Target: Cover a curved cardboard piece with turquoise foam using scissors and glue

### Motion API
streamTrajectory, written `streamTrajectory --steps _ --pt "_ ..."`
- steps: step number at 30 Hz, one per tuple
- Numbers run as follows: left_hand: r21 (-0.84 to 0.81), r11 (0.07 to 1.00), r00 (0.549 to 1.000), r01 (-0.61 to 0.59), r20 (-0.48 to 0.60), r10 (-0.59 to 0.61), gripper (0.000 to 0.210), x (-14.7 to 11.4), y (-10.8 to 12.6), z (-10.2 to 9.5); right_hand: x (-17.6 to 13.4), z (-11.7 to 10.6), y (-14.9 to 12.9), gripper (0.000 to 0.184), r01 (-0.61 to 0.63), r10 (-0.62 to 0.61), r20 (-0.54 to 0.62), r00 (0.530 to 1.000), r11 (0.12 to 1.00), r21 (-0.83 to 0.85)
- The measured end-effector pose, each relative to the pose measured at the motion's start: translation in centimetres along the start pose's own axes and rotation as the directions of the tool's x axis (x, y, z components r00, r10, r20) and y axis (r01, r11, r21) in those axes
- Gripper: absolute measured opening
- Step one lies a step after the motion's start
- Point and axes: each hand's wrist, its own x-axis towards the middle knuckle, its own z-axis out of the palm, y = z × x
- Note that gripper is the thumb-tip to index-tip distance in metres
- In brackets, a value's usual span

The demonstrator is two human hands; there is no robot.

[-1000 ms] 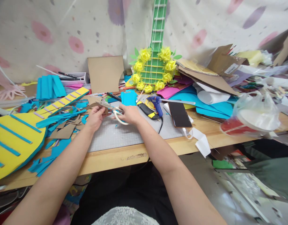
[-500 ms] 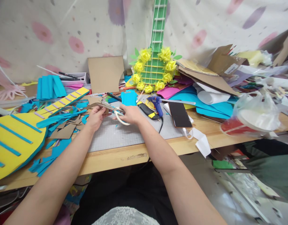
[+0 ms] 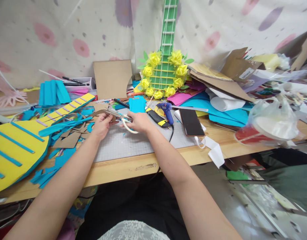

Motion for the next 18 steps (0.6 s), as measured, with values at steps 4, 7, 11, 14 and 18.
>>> streamTrajectory --steps 4,7,11,14,18 --pt "-0.008 1.0 1.0 0.016 0.007 -0.016 0.024 -0.05 0.14 0.12 0.05 0.08 0.07 0.044 0.002 -0.002 -0.003 1.0 1.0 -0.006" --pt "-0.032 0.999 0.999 0.035 0.009 -0.034 0.026 -0.07 0.2 0.17 0.06 0.07 0.09 0.047 0.005 -0.005 -0.008 1.0 1.0 -0.002" --pt "-0.05 0.998 0.999 0.034 -0.004 -0.034 0.028 -0.15 0.35 0.28 0.12 0.11 0.21 0.051 -0.004 0.004 -0.003 1.0 1.0 0.028" --pt "-0.046 0.998 0.999 0.036 -0.001 -0.036 0.029 -0.2 0.52 0.38 0.23 0.32 0.53 0.052 -0.024 0.025 -0.009 1.0 0.997 0.072" --pt "0.005 0.999 0.999 0.037 0.003 -0.037 0.03 -0.22 0.56 0.4 0.29 0.47 1.0 0.048 -0.077 0.079 -0.016 0.997 0.991 0.11"
